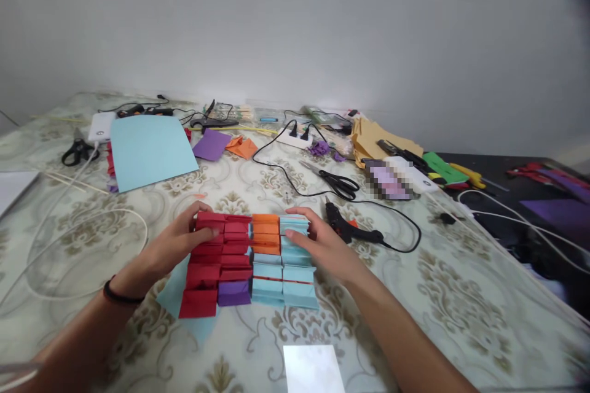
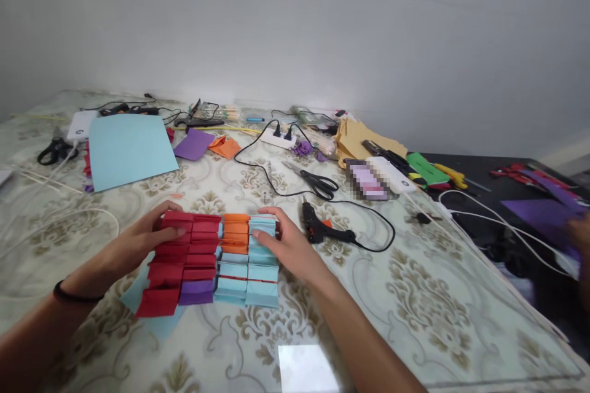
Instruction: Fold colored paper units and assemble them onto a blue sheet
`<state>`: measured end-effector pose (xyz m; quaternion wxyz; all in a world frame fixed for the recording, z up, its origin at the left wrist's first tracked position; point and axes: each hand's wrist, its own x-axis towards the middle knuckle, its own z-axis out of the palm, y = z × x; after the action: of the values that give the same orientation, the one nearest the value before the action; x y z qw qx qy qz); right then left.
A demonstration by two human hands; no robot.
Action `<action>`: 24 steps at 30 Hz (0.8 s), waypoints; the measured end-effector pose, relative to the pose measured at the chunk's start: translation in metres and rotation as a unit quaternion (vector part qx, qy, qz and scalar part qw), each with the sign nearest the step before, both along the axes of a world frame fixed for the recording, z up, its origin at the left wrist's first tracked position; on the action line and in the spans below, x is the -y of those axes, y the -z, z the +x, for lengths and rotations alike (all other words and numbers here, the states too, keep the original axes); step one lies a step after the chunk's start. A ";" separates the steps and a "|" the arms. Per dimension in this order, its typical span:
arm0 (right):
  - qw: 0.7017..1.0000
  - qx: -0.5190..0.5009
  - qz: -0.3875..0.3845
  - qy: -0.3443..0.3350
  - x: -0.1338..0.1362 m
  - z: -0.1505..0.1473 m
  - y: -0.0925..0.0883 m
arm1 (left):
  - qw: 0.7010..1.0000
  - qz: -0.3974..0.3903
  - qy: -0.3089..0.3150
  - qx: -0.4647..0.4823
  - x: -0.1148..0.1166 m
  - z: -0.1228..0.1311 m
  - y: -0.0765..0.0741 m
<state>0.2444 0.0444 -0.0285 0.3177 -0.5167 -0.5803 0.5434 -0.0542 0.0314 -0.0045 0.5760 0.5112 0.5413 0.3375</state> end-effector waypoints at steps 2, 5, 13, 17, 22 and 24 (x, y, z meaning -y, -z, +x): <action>0.999 0.028 -0.005 0.014 -0.001 0.000 0.005 | 1.000 -0.026 0.003 0.008 -0.003 0.000 0.001; 0.998 0.049 -0.007 0.027 -0.001 0.000 0.011 | 0.998 -0.058 0.009 0.007 -0.005 -0.002 0.005; 0.999 0.020 0.000 0.040 0.005 -0.003 0.005 | 0.984 0.081 0.003 -0.157 0.000 -0.001 -0.003; 0.986 0.091 0.099 0.094 0.027 -0.010 -0.032 | 0.955 0.151 -0.058 -0.249 0.023 0.012 -0.027; 0.969 0.048 0.219 0.108 0.065 -0.028 -0.064 | 0.887 0.307 -0.189 -0.289 0.067 0.029 -0.039; 0.955 0.032 0.278 0.096 0.077 -0.036 -0.065 | 0.894 0.303 -0.196 -0.266 0.085 0.038 -0.040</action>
<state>0.2081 -0.0326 0.0364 0.4804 -0.4787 -0.6659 0.3110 -0.0161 -0.0531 0.0352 0.1498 0.6157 0.6347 0.4424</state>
